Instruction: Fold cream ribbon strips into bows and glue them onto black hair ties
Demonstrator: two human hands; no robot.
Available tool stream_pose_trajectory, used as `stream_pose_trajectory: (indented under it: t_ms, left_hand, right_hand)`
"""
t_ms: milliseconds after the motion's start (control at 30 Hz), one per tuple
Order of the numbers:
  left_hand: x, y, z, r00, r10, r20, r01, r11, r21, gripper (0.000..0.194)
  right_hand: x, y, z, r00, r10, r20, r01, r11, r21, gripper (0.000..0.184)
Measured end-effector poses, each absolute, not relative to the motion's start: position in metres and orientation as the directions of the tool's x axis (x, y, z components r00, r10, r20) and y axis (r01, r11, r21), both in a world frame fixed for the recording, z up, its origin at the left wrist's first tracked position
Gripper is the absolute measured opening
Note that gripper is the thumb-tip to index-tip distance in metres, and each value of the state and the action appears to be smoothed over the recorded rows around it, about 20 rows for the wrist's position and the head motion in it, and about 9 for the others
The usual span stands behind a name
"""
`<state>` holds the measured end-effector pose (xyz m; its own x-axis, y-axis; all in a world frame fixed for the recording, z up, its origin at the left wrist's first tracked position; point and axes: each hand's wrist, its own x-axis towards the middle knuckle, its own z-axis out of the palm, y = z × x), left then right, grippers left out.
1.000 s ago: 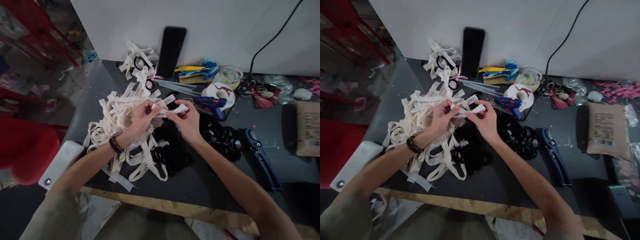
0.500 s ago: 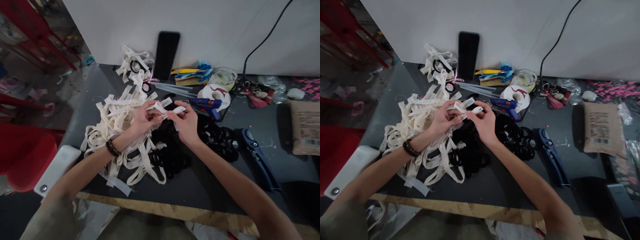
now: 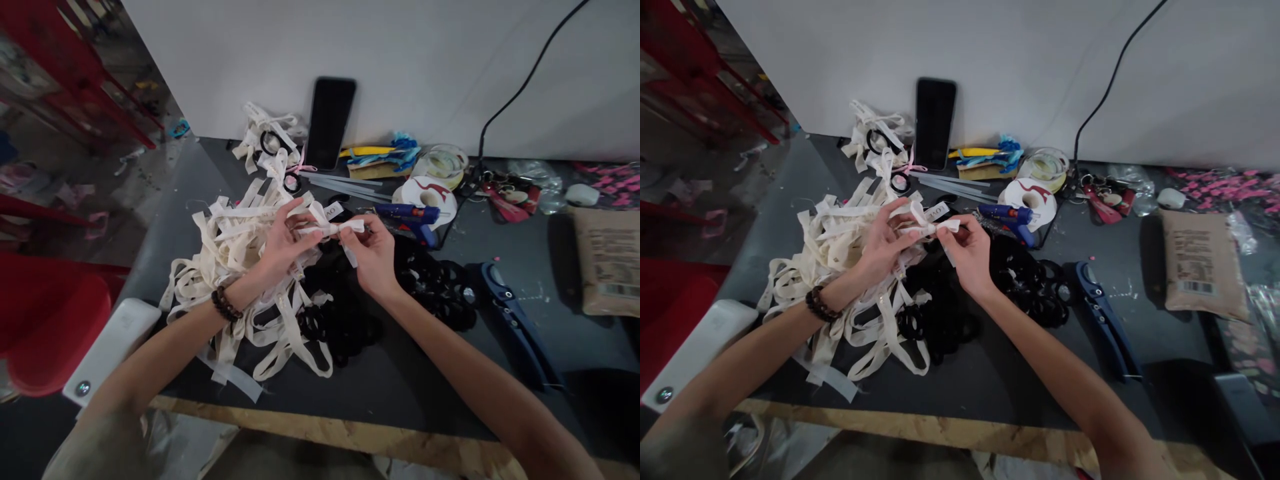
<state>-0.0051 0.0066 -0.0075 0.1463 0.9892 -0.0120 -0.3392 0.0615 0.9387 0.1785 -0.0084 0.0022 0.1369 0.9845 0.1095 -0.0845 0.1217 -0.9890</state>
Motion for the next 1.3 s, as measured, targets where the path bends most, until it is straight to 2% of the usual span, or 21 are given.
stream_pose_trajectory:
  t_ms: [100,167,267,433,633,833,967,1100,1300]
  left_hand:
    - [-0.005,0.005,-0.006,0.250,0.967,-0.050,-0.350,0.138,0.927,0.105]
    - [-0.005,0.005,-0.002,0.270,0.959,-0.090,-0.325,0.179,0.928,0.108]
    - [-0.005,0.004,0.006,0.204,0.971,-0.125,-0.289,0.182,0.940,0.100]
    - [-0.002,0.002,0.011,0.121,0.984,-0.134,-0.293,0.165,0.942,0.089]
    - [-0.004,0.001,0.010,0.155,0.985,-0.072,-0.197,0.102,0.975,0.091]
    - [-0.005,0.001,0.014,0.194,0.980,-0.049,-0.100,0.069,0.993,0.081]
    - [-0.005,0.001,0.017,0.198,0.974,-0.111,-0.151,0.142,0.978,0.084]
    - [-0.004,0.001,0.017,0.119,0.988,-0.102,-0.193,0.124,0.973,0.089]
    - [-0.004,0.002,0.017,0.117,0.991,-0.069,-0.195,0.091,0.977,0.080]
  right_hand:
    - [0.178,-0.012,0.003,0.067,0.991,0.117,-0.056,0.121,-0.991,0.061]
    - [0.178,-0.015,0.003,0.040,0.990,0.136,-0.007,0.136,-0.991,0.060]
    - [0.178,-0.017,0.004,0.052,0.985,0.162,0.060,0.159,-0.985,0.057]
    - [0.178,-0.017,0.005,0.073,0.977,0.198,0.019,0.197,-0.980,0.055]
    - [0.181,-0.014,0.002,0.174,0.972,0.157,0.038,0.153,-0.987,0.057]
    - [0.181,-0.013,-0.003,0.231,0.959,0.163,0.036,0.159,-0.987,0.058]
    - [0.180,-0.012,-0.001,0.215,0.963,0.163,0.023,0.162,-0.987,0.058]
    - [0.179,-0.012,0.002,0.170,0.974,0.153,0.014,0.153,-0.988,0.054]
    - [0.180,-0.013,0.007,0.155,0.982,0.105,0.006,0.106,-0.994,0.046]
